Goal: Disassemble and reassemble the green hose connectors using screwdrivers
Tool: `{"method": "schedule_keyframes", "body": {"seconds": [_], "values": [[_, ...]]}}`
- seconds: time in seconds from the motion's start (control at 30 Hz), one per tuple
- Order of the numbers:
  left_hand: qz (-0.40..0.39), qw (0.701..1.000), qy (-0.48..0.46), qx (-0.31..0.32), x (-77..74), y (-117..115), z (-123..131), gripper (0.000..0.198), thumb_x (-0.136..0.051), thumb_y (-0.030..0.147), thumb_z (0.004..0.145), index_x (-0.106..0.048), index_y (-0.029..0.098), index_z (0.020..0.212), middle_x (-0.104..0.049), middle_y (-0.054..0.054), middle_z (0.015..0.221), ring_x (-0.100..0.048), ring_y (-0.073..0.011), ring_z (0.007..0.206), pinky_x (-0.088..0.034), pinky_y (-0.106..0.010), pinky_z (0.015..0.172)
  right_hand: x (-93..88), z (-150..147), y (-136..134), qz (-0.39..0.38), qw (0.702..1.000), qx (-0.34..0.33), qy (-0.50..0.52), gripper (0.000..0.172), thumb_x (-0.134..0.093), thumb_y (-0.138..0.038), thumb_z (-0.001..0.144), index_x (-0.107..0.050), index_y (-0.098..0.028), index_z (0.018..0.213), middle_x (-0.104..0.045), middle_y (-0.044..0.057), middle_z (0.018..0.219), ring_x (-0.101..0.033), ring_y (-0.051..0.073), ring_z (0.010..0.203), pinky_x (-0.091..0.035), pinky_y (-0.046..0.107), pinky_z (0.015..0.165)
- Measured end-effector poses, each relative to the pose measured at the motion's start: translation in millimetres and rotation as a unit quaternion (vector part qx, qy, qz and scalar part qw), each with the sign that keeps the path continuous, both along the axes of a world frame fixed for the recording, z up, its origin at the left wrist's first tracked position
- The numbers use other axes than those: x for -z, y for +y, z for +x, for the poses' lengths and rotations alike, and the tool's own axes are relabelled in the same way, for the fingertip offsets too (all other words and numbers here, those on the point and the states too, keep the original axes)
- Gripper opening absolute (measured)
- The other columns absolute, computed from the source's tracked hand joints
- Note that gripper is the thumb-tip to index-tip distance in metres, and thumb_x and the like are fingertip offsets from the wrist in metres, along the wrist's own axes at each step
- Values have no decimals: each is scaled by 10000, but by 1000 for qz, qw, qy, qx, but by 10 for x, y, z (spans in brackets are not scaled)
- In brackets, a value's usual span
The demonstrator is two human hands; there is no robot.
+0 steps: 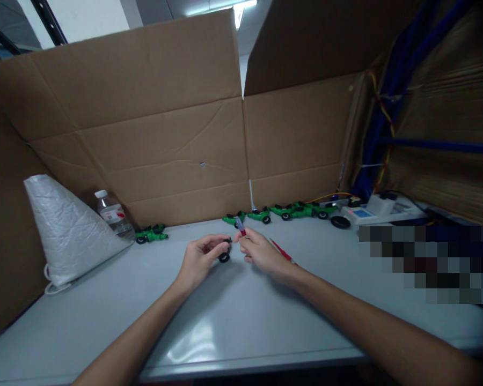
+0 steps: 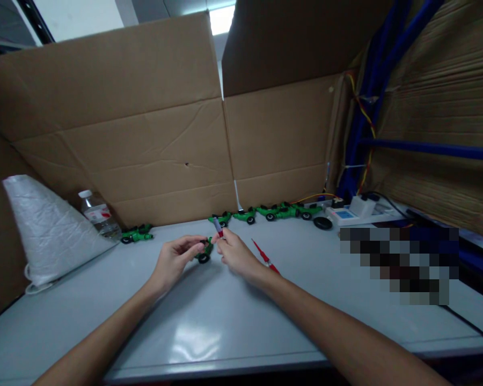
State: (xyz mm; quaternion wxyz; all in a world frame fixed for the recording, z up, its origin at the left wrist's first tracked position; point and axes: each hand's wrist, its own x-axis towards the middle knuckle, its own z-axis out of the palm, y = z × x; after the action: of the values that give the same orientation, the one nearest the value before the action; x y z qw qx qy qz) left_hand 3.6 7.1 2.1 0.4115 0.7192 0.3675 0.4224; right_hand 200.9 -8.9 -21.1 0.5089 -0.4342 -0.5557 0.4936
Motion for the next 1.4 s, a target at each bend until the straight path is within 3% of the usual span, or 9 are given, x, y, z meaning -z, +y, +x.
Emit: {"method": "schedule_keyframes", "body": {"seconds": [0.1, 0.2, 0.37, 0.5, 0.73, 1.0, 1.27, 1.4], "values": [[-52, 997, -61, 1, -2, 25, -8, 363, -815, 444, 854, -749, 138, 1039, -756, -60, 873, -654, -154, 738, -508, -265, 719, -72, -24, -75, -20, 1000, -23, 0, 255, -622, -454, 906, -569, -210, 958, -428, -62, 694, -406, 117, 599, -318, 216, 514], [-46, 995, -92, -8, 6, 38, -8, 342, -858, 423, 813, -725, 145, 962, -735, -40, 879, -646, -145, 764, -498, -253, 728, -140, -24, -138, -5, 998, -56, 19, 362, -657, -559, 898, -572, -211, 954, -417, -63, 694, -367, 113, 588, -287, 233, 513], [-44, 997, -69, 13, 8, 14, 20, 382, -861, 467, 798, -726, 138, 938, -741, -49, 839, -659, -167, 776, -503, -283, 762, -123, -47, -167, 19, 992, -122, 32, 471, -621, -683, 901, -516, -224, 877, -381, -69, 681, -307, 104, 558, -262, 246, 506], [-32, 998, -47, 23, 17, 1, 33, 404, -867, 490, 785, -697, 144, 906, -723, -38, 768, -646, -165, 725, -479, -278, 720, -77, -49, -152, 40, 987, -150, 38, 451, -552, -671, 955, -488, -227, 910, -364, -74, 691, -295, 104, 555, -244, 247, 508], [-51, 997, -55, 34, 33, -7, 60, 394, -812, 504, 843, -701, 139, 943, -695, -29, 801, -604, -137, 710, -460, -252, 697, -95, 20, -139, 183, 972, -41, -143, 310, -456, -429, 1048, -501, -216, 828, -520, -23, 763, -457, 139, 697, -338, 262, 639], [-61, 996, -53, 40, -1, -8, 74, 413, -771, 517, 880, -694, 139, 1030, -681, -26, 812, -581, -129, 694, -436, -237, 664, -190, 3, -234, 217, 950, 37, -221, 208, -437, -337, 1050, -469, -241, 869, -582, -22, 769, -521, 158, 690, -326, 262, 640], [-27, 998, -22, 51, 14, 3, 79, 398, -726, 533, 910, -679, 138, 926, -668, -32, 807, -578, -130, 705, -456, -239, 675, -231, 68, -236, 224, 942, 32, -247, 80, -539, -262, 962, -569, -223, 900, -642, -8, 830, -543, 157, 729, -354, 257, 677], [-70, 996, -9, 58, 40, 6, 82, 459, -696, 595, 907, -660, 138, 923, -655, -23, 741, -554, -106, 596, -412, -206, 535, -196, 98, -197, 247, 933, 22, -260, 75, -542, -263, 972, -570, -216, 919, -658, 17, 880, -579, 172, 783, -378, 273, 724]]}}
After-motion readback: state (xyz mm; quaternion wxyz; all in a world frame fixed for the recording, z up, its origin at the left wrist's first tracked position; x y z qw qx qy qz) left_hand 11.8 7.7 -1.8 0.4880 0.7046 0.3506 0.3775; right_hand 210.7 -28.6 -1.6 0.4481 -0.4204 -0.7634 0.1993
